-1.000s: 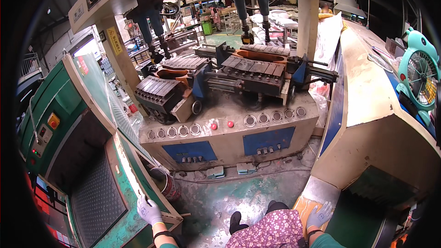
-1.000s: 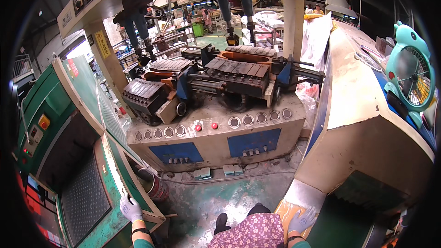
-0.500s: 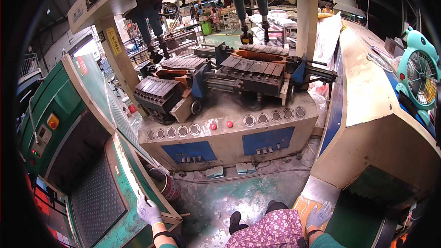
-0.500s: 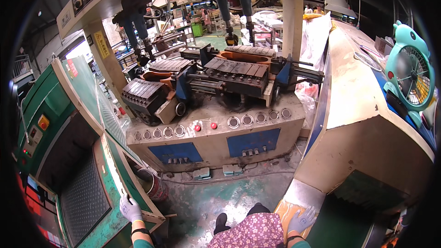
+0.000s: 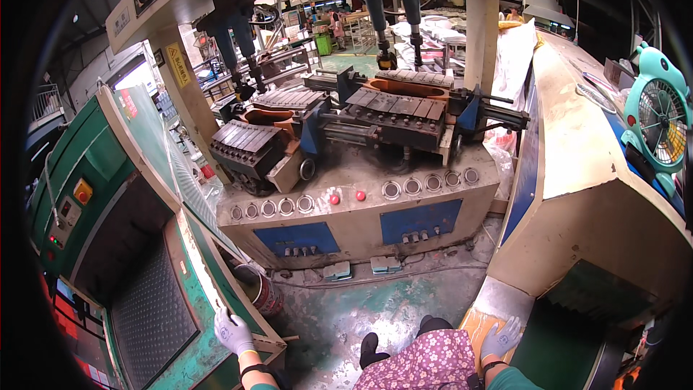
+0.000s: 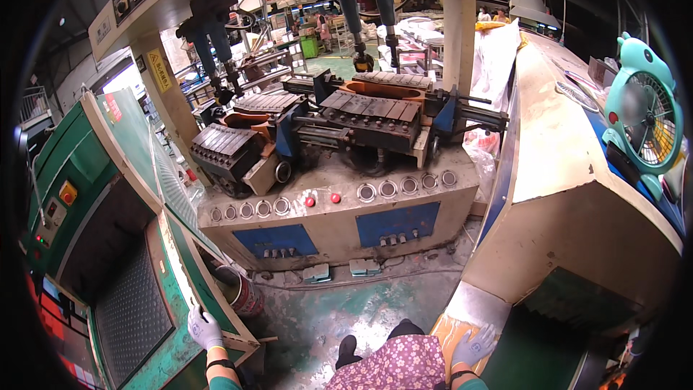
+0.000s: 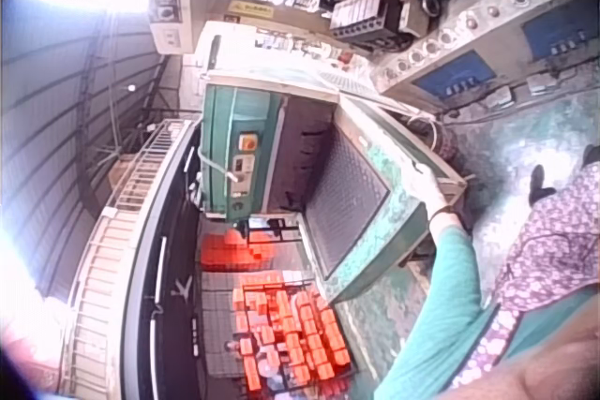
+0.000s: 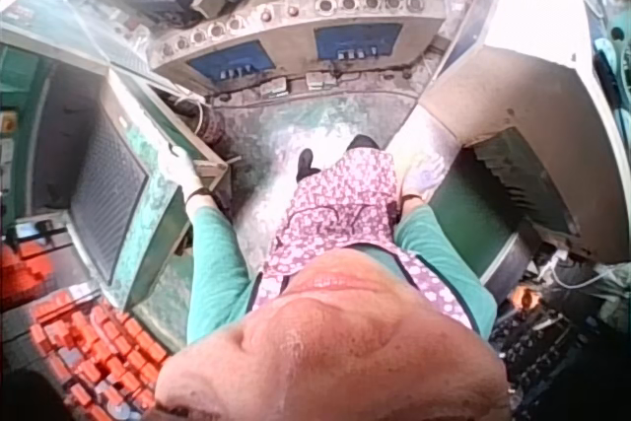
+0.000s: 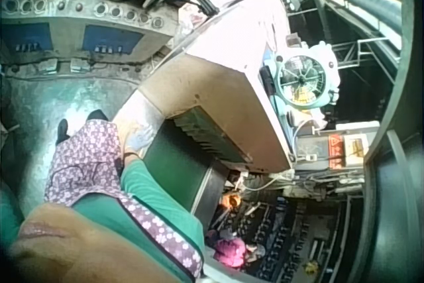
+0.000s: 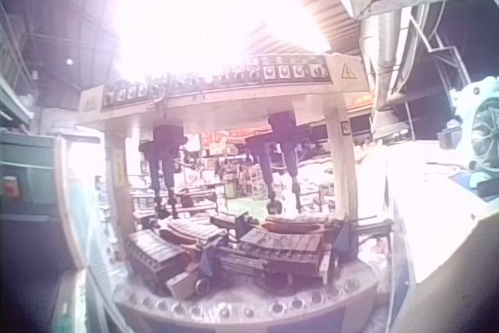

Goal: Operating an industrial heat press or molding machine for shoe manufacturing.

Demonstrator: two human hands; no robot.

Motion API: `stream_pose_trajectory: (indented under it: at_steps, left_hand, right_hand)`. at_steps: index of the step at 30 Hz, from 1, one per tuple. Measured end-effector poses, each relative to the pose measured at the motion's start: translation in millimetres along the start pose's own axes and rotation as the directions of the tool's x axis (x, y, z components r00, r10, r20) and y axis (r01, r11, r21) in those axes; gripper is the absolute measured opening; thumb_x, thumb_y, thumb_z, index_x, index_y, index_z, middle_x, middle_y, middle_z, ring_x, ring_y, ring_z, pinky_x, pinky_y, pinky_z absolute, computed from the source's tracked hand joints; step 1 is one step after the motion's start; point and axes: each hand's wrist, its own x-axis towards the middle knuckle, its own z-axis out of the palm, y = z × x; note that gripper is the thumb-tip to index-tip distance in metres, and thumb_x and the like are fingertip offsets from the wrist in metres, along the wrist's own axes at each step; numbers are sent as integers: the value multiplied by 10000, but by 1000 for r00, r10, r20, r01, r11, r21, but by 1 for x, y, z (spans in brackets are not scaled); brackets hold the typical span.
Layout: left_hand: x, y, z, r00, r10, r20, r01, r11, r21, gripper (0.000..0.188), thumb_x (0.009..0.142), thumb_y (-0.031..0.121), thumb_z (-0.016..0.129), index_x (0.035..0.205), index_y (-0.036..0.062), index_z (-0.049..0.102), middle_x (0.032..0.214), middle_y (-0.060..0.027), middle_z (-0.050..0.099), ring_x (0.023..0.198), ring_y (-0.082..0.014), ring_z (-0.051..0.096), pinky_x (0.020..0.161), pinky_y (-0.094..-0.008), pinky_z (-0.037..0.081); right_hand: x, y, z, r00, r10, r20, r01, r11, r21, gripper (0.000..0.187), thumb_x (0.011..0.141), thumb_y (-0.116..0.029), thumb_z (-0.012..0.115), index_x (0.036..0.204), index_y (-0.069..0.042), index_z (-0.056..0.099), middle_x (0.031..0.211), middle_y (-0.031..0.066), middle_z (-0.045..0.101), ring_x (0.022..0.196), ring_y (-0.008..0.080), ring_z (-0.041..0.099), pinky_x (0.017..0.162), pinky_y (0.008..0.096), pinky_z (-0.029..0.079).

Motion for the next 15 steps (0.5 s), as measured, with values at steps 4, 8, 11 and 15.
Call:
stream_pose_trajectory:
  at_steps: [4, 8, 11, 15]
  left_hand:
    - [0, -2, 1, 999, 19, -32, -18, 1000, 14, 375, 913, 148, 579, 1272, 70, 657, 1306, -148, 659, 1292, -312, 566, 1127, -450, 410]
    - [0, 0, 1, 999, 21, -25, -20, 1000, 11, 374, 911, 151, 582, 1268, 72, 659, 1305, -146, 660, 1289, -310, 568, 1123, -449, 414]
    - [1, -4, 3, 999, 21, -32, -21, 1000, 12, 373, 911, 153, 582, 1266, 73, 661, 1305, -144, 660, 1289, -309, 568, 1124, -450, 414]
    - [-1, -9, 1, 999, 18, -36, -17, 1000, 22, 376, 912, 155, 581, 1270, 75, 661, 1311, -143, 658, 1292, -310, 567, 1127, -451, 411]
  right_hand:
    - [-2, -3, -6, 1000, 4, 18, -4, 1000, 2, 639, 1040, -376, 425, 1582, -44, 357, 1658, 120, 334, 1542, 285, 272, 1264, 490, 144]
    - [-1, 0, 1, 1000, -5, -12, 5, 1000, -4, 637, 1043, -375, 421, 1584, -46, 355, 1658, 120, 334, 1542, 285, 271, 1264, 490, 142]
    - [-1, -1, 1, 1000, -3, -3, 3, 1000, -13, 634, 1045, -374, 419, 1584, -46, 355, 1658, 121, 334, 1542, 285, 272, 1265, 492, 141]
    - [-2, -2, 1, 1000, -10, 4, 10, 1000, -4, 637, 1045, -378, 420, 1585, -48, 353, 1659, 120, 332, 1542, 287, 270, 1266, 493, 139]
